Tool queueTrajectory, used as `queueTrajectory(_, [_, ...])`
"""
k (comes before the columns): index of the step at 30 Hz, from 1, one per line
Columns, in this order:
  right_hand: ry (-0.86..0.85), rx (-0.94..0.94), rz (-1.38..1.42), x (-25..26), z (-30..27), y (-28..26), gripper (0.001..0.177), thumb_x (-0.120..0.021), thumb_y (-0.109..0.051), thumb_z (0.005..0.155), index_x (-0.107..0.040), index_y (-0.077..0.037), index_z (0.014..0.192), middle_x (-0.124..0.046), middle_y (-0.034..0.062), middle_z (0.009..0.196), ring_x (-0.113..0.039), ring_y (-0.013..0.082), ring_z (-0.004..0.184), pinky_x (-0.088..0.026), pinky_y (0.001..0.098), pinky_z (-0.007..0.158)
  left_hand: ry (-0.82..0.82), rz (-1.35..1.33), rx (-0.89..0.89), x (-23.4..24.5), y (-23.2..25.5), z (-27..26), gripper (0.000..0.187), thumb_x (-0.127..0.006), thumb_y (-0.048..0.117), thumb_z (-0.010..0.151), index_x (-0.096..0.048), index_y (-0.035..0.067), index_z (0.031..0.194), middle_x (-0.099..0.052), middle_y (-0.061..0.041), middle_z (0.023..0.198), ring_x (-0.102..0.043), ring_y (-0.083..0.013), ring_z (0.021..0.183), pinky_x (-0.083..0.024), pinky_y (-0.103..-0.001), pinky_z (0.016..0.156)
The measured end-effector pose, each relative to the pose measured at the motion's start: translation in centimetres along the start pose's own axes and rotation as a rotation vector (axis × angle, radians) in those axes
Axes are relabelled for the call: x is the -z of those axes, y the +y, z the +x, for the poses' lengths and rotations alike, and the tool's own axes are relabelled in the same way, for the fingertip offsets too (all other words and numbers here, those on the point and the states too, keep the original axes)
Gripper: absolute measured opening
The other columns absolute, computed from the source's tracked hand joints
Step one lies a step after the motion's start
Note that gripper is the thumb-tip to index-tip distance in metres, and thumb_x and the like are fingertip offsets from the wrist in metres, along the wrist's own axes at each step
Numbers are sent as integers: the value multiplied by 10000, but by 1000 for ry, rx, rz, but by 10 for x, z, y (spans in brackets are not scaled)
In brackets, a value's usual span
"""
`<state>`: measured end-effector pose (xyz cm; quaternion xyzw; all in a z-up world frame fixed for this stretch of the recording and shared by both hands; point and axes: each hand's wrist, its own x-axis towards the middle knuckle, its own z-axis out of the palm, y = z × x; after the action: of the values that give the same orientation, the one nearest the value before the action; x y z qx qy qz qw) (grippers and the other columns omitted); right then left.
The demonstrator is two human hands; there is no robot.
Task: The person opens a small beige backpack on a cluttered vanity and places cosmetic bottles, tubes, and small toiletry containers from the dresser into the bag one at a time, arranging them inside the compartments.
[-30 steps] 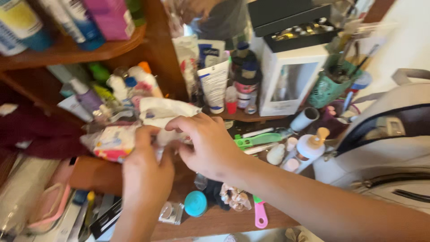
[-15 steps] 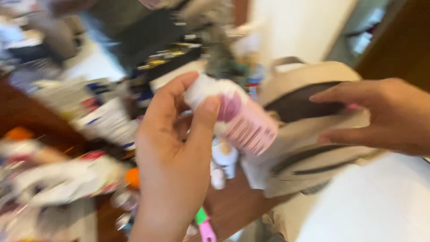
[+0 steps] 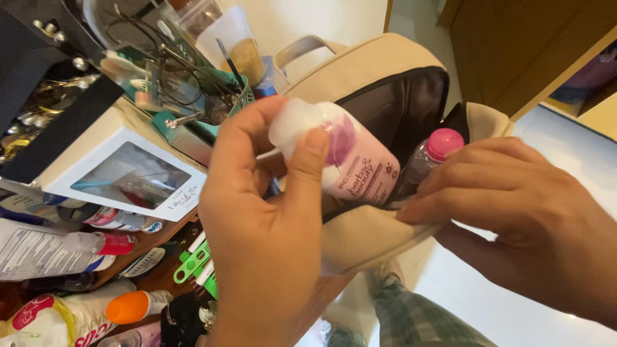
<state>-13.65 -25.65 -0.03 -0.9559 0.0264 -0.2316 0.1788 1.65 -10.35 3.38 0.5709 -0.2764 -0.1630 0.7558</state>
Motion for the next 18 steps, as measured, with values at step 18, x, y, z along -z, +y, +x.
queueTrajectory(18, [-1154, -285, -124, -18, 159, 30, 235, -779, -325, 797, -830, -204, 992, -797, 8, 833, -750, 191, 765, -585, 345, 707, -118, 417, -73, 40, -4, 4, 423, -655, 153, 1014, -615, 27, 1416, -735, -92, 1009, -702, -90, 899, -599, -230, 753])
